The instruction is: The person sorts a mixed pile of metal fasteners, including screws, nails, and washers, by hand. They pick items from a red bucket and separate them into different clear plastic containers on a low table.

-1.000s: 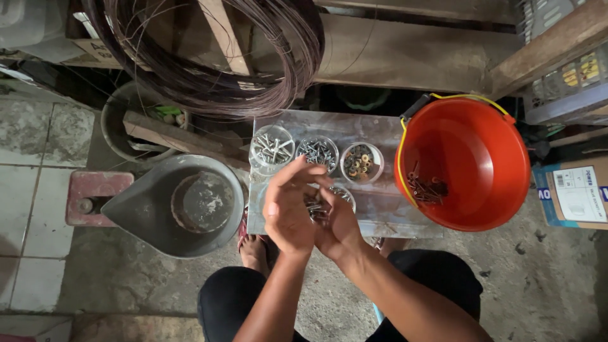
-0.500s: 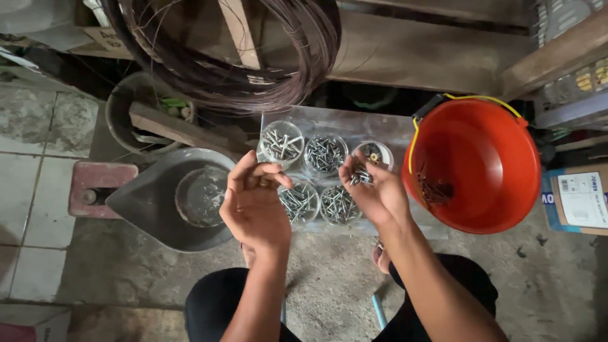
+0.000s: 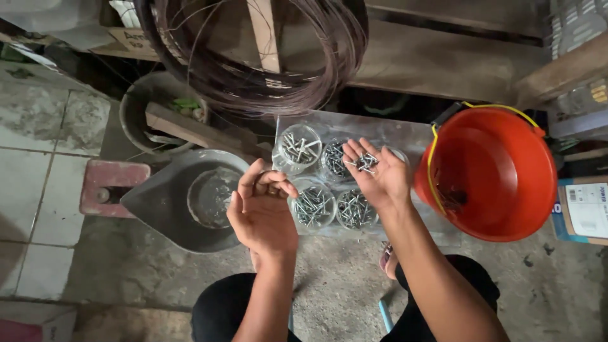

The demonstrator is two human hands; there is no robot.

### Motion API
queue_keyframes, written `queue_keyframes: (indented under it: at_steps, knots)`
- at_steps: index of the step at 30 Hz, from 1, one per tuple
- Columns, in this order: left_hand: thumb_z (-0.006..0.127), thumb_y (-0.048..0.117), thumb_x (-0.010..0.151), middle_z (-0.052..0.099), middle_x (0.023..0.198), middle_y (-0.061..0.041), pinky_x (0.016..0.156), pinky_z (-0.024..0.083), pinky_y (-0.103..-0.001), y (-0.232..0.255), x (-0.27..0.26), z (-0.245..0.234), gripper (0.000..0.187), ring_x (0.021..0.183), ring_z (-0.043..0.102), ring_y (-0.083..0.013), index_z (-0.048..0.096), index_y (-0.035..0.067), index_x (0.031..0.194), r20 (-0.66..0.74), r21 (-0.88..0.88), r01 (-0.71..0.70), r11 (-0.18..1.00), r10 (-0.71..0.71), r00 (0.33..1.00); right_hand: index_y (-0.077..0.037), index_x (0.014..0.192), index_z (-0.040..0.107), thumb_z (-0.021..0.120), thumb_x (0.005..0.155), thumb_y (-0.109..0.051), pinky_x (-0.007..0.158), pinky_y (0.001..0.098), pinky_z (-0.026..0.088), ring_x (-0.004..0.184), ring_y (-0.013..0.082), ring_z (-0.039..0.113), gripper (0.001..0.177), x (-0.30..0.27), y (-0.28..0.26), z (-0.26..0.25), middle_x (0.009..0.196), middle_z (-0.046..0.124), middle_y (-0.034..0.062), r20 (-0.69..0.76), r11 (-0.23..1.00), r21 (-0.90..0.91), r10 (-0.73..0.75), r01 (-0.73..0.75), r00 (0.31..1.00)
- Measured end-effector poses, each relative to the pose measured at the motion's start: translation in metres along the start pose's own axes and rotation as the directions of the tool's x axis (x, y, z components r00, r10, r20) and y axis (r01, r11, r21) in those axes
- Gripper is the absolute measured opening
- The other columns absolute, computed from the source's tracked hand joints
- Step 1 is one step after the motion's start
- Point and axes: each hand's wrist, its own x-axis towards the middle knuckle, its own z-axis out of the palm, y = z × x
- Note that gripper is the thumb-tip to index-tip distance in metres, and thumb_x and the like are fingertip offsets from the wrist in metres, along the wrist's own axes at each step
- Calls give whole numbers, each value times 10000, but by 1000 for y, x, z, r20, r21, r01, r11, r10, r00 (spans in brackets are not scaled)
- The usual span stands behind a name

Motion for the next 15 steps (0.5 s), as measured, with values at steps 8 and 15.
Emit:
queue_keyframes:
  at_steps: [8, 15]
  knots:
    - [404, 495, 987, 714, 946, -267, 660, 584, -425, 6, -1, -2, 630, 732, 711, -326, 633, -13, 1282, -2, -20, -1, 1000, 1, 1000, 17, 1489, 471, 367, 1073, -424, 1251, 495, 278, 1509, 370, 371, 615, 19, 15, -5, 1590, 426, 240, 78, 955, -251, -142, 158, 987]
    - [402, 488, 997, 707, 949, -278, 654, 589, -426, 5, 0, -4, 634, 735, 709, -328, 622, -35, 1281, 20, -45, 6, 999, -5, 1000, 19, 1461, 509, 398, 1068, -449, 1241, 460, 341, 1461, 378, 451, 621, 25, 17, -9, 1506, 518, 258, 151, 918, -277, -250, 284, 956]
